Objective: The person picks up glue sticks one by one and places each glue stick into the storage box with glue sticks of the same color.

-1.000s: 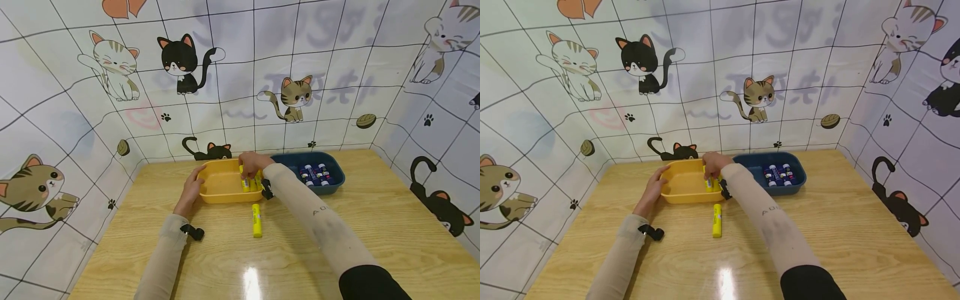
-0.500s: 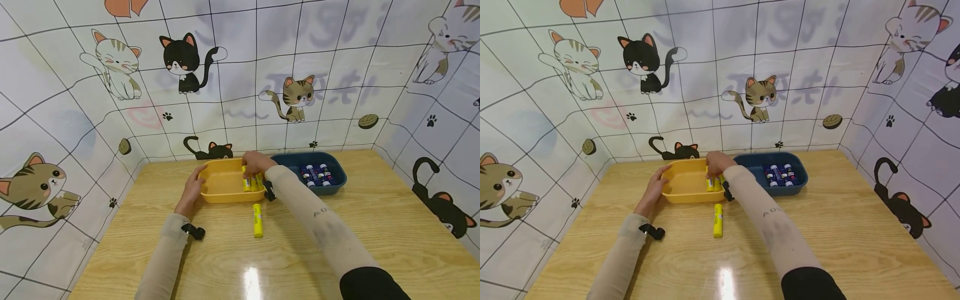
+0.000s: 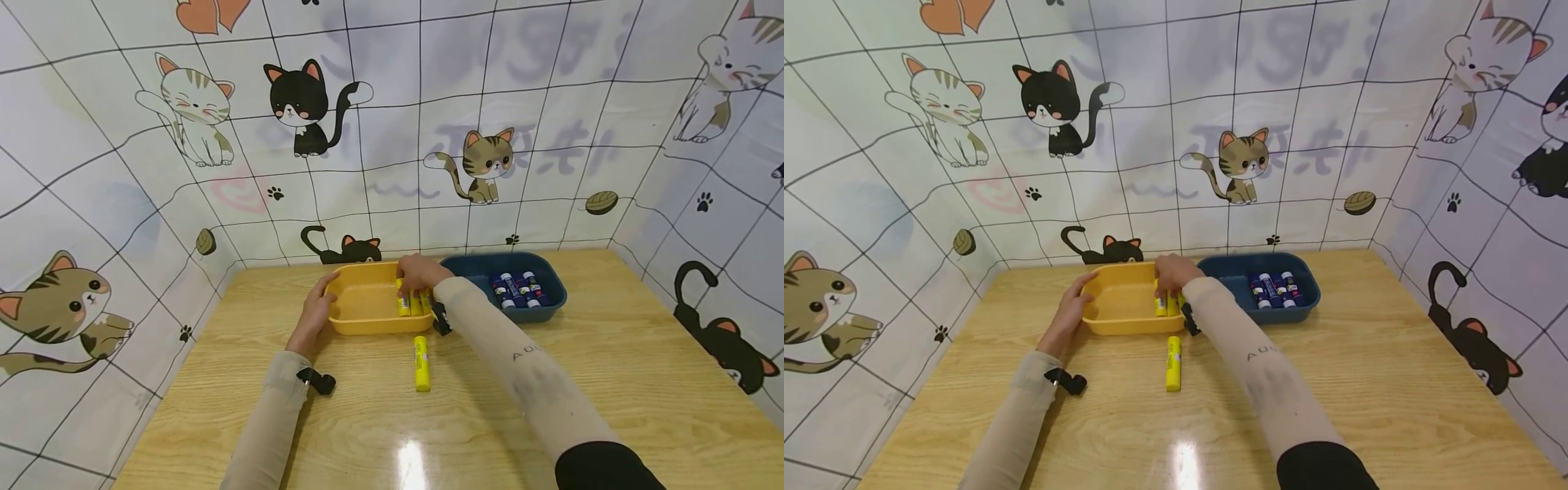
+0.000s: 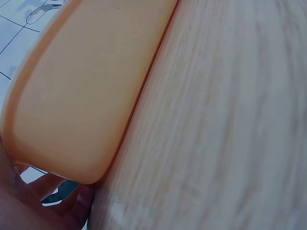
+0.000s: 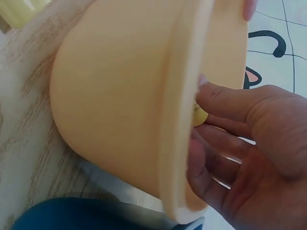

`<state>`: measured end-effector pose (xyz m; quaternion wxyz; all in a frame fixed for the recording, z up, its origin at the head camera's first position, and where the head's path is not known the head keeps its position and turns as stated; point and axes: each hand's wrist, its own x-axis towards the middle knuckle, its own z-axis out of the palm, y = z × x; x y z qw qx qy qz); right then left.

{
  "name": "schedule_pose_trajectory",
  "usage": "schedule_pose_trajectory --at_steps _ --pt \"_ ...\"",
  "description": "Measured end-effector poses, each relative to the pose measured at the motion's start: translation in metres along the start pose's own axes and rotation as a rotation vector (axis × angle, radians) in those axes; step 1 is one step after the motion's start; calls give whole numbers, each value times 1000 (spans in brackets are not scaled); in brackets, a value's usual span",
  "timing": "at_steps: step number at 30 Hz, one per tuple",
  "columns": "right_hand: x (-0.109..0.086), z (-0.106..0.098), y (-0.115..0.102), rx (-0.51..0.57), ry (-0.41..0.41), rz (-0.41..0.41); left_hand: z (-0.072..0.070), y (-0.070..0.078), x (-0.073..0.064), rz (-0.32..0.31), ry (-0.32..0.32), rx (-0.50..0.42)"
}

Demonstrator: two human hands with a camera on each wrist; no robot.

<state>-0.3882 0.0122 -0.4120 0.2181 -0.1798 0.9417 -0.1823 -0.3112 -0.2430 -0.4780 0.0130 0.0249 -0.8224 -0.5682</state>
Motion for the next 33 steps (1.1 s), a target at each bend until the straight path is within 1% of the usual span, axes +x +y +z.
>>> schedule_pose_trajectory --at_steps 12,23,30,33 --pt "-6 2 0 18 -7 -39 0 -1 1 8 2 3" --pt "-5 6 2 13 -3 -50 1 -1 1 1 4 -2" --pt "-7 6 1 -5 -3 -83 0 0 -1 -6 2 2" --pt "-5 6 2 10 -15 -74 0 -1 0 -10 -4 4"
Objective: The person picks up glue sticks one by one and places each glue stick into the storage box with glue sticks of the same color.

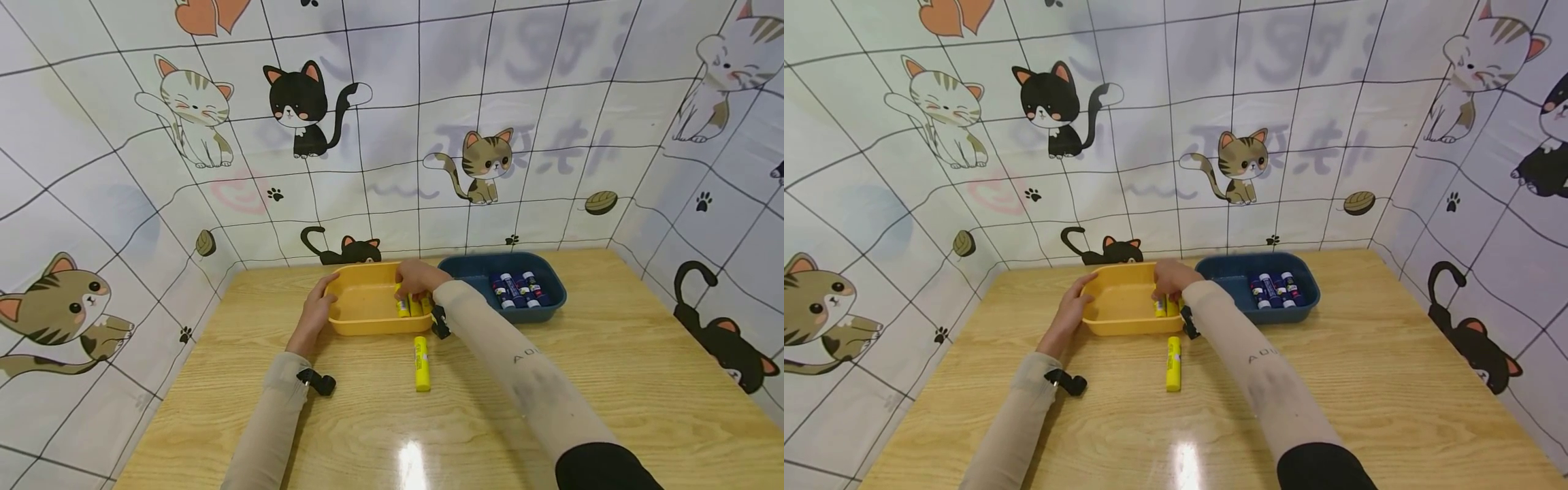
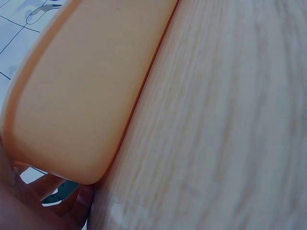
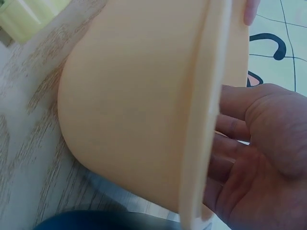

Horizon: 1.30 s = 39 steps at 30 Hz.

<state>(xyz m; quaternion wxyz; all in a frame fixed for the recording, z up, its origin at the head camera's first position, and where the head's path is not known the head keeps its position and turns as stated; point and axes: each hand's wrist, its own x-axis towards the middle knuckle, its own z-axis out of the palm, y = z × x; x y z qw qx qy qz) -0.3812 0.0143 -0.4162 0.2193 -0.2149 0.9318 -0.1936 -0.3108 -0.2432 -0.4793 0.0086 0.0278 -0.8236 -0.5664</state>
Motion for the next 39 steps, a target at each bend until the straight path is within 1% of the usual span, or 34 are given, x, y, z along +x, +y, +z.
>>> schedule_pose_trajectory --at_steps 5,8,11,15,18,23,28,33,39 --pt "-2 -3 0 25 -7 28 0 0 0 -2 3 8" --pt "-3 -7 2 33 -8 23 0 -1 0 2 9 8" --pt "-5 -11 3 28 6 -28 1 -1 0 3 11 7" --pt "-10 -20 3 13 37 -123 1 -1 1 2 5 4" --pt "-16 -28 0 13 37 -183 0 -2 1 1 14 6" --pt "-33 -40 -11 21 33 -244 0 -1 1 1 23 10" --pt "-53 -45 -19 18 59 -280 1 0 1 4 20 11" --pt "-72 -41 -22 16 95 -324 2 0 0 -6 8 2" --pt "-94 -28 -22 3 124 -382 0 -1 -1 -17 10 0"
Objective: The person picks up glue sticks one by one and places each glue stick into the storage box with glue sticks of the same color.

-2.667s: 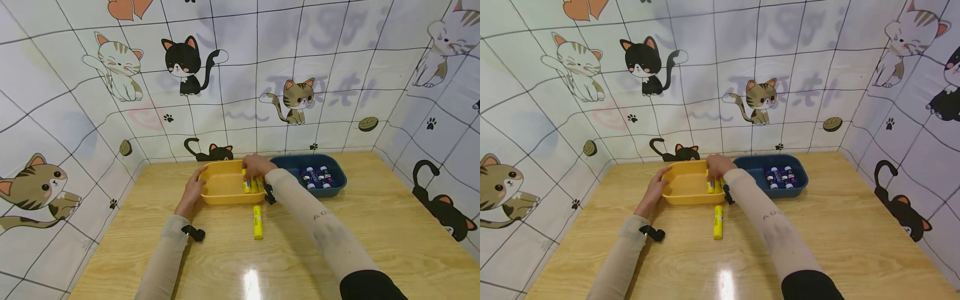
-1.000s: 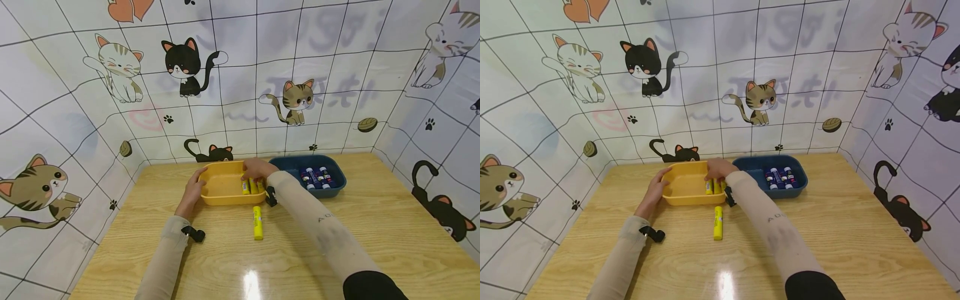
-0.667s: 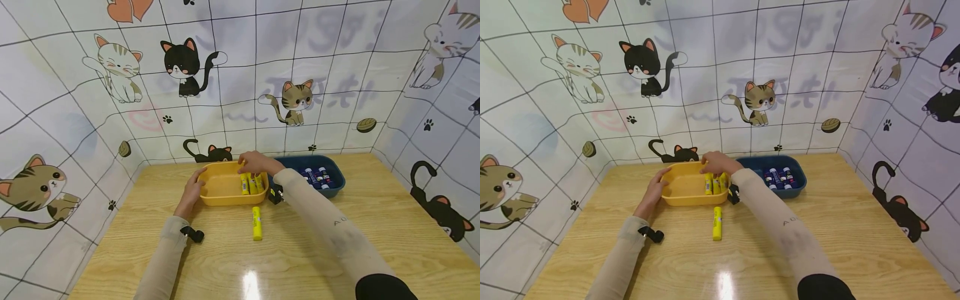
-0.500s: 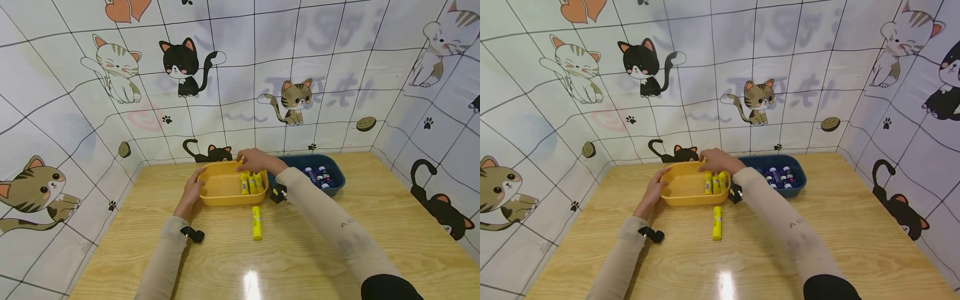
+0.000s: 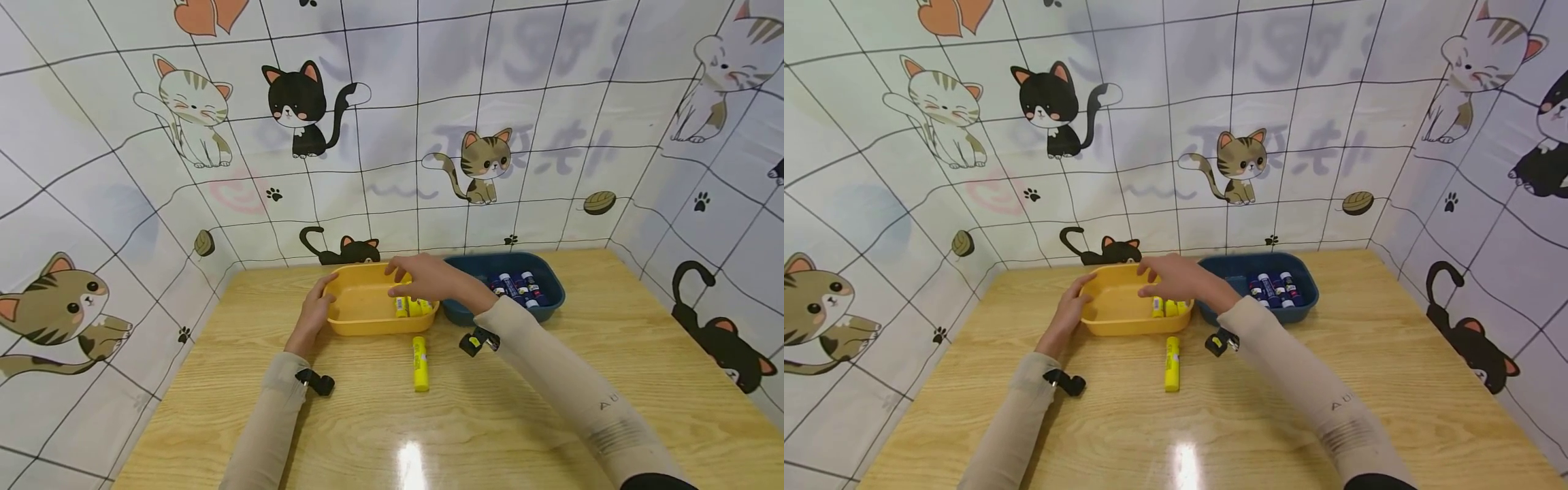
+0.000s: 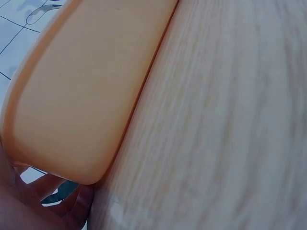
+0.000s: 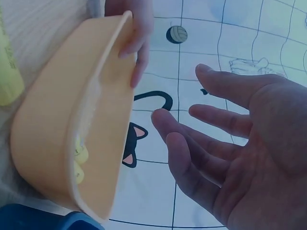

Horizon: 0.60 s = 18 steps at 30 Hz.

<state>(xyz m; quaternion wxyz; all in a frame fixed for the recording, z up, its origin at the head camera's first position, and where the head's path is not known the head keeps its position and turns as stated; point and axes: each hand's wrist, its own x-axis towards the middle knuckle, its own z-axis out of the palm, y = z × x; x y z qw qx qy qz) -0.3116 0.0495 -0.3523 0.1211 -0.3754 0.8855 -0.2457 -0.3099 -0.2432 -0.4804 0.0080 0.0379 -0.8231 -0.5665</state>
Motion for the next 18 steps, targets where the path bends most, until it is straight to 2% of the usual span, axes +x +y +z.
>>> schedule_pose_trajectory --at_steps 8,15,18 --pt "-29 20 5 -41 24 -26 0 -1 0 16 -6 18" --pt "-50 41 18 -14 28 -15 0 0 0 20 -4 11" --pt "-55 47 20 -23 60 -27 0 0 0 25 -5 3"
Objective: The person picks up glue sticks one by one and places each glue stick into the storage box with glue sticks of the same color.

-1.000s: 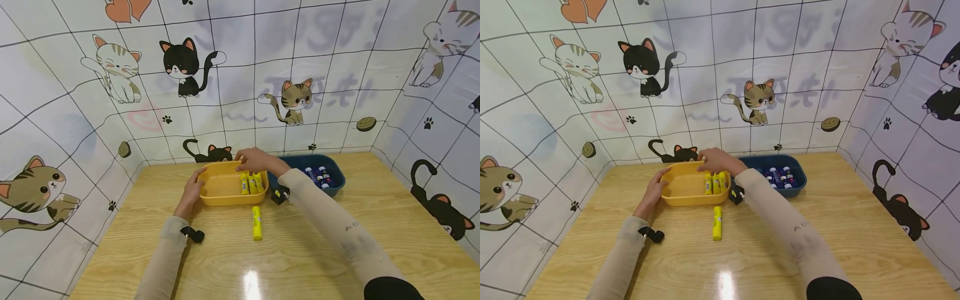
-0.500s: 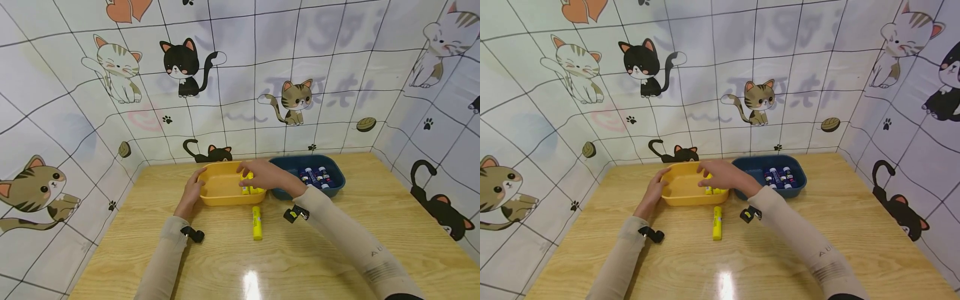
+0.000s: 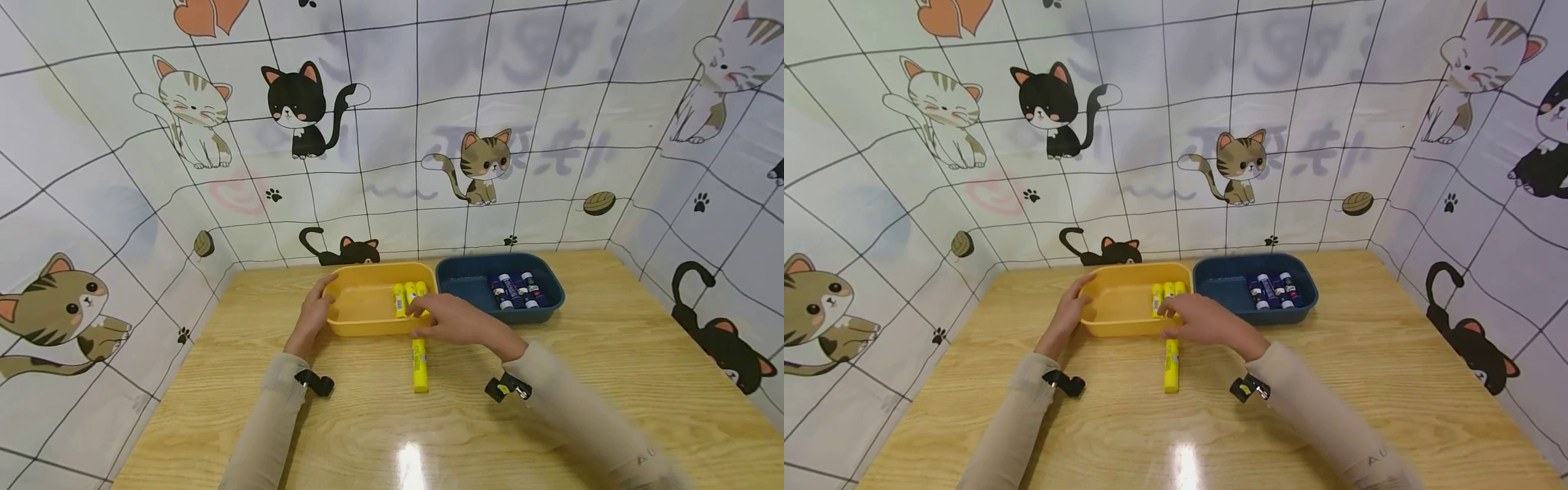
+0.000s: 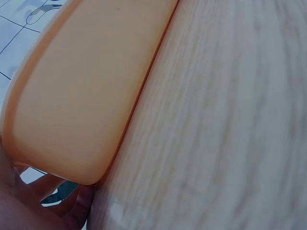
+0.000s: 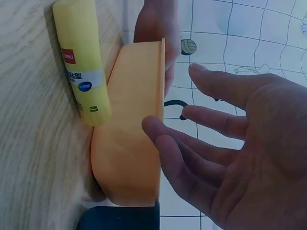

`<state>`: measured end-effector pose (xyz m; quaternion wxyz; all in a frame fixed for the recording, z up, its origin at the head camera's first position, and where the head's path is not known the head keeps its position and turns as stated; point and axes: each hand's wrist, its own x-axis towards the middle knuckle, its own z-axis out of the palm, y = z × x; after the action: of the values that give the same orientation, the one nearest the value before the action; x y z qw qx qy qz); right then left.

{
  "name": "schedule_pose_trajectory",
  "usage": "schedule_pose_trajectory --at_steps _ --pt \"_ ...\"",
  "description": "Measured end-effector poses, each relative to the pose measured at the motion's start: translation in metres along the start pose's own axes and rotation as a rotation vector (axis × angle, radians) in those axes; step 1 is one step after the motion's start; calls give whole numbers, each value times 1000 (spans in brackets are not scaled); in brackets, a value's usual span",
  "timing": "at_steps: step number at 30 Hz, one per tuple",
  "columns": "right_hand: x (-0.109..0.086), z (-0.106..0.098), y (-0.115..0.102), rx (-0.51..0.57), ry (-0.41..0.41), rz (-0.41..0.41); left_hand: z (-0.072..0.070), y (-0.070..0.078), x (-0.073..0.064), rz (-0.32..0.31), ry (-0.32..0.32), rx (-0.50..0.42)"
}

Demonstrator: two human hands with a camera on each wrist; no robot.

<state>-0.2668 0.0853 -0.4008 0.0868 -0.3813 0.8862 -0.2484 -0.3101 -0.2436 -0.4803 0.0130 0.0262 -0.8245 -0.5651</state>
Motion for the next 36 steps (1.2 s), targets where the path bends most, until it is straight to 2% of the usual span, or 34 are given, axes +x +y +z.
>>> schedule_pose_trajectory --at_steps 4,7,15,23,28,36 --pt "-6 3 -2 21 48 -5 0 0 0 -9 1 1" --pt "-9 5 -3 56 56 2 0 0 0 -12 -2 3" --pt "-17 15 2 92 4 -10 0 -1 -1 -18 -7 -8" --pt "-20 23 11 49 -76 47 0 -1 -1 -20 -6 -3" --pt "-20 27 9 59 -137 75 0 0 0 -1 3 -1" --pt "-18 41 8 23 -119 143 -1 0 0 -20 -5 -7"
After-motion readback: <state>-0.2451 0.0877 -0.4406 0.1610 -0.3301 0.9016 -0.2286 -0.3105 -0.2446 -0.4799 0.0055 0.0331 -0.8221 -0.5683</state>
